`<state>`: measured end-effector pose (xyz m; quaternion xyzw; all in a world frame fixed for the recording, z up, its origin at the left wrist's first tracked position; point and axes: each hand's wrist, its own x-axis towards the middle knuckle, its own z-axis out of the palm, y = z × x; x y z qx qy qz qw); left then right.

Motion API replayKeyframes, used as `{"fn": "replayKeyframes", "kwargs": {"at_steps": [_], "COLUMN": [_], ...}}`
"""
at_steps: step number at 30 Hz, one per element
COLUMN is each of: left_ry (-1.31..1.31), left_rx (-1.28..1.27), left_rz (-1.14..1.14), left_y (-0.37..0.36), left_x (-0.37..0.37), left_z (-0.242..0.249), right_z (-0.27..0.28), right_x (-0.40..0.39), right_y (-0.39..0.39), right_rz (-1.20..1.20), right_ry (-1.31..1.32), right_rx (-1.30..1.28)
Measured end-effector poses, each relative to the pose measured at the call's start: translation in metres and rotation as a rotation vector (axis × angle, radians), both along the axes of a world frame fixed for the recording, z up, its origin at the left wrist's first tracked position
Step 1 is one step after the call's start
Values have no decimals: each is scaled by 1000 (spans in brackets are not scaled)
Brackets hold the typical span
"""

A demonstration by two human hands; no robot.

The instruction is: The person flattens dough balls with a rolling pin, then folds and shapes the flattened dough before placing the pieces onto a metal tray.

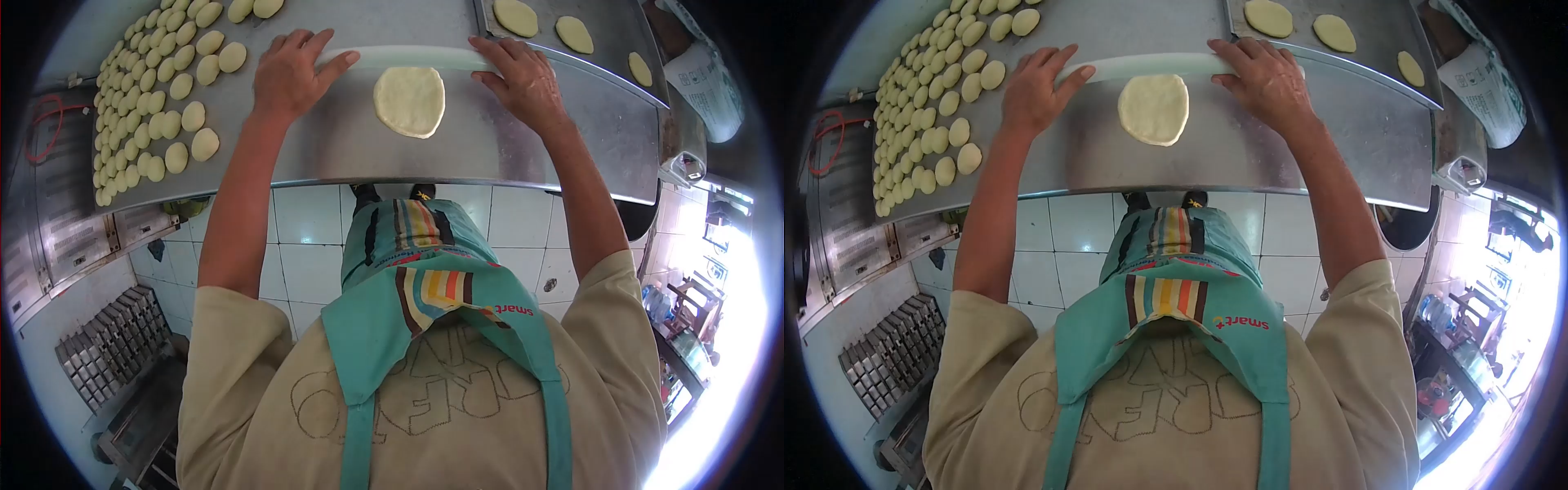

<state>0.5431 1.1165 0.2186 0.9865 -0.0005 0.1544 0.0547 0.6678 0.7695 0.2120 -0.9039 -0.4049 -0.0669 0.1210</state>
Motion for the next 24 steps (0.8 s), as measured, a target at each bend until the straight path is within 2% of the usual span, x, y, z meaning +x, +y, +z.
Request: {"fn": "replayKeyframes", "kwargs": {"at_steps": [2,4,6,10,14,16,22,24], "left_ry": [36,51,0,-21,80,192,137,114], "left_rx": [15,23,7,-88,-210,-222,-122,-91], "left_rz": [4,-9,5,34,17,12,-28,-61], "left_y": [-9,-26,-62,-111,-113,-108,-78,-65], "left_x": [-19,-46,-80,-125,-129,-114,-87,-70], "left_z": [0,-22,-29,-23,-21,-11,5,-5], "right_z": [-4,-19,-29,-28,-2,1,9,7], "right_x": [-3,-16,-33,-62,-55,-43,-22,-22], "right_y": [-2,-12,-27,-57,-57,-54,-44,-41], "right_rz": [36,34,13,-51,-56,26,77,41], "right_ry": [-12,-23,-50,-53,76,77,45,51], "right_rx": [-17,3,11,-35,-146,-152,-14,-18]}}
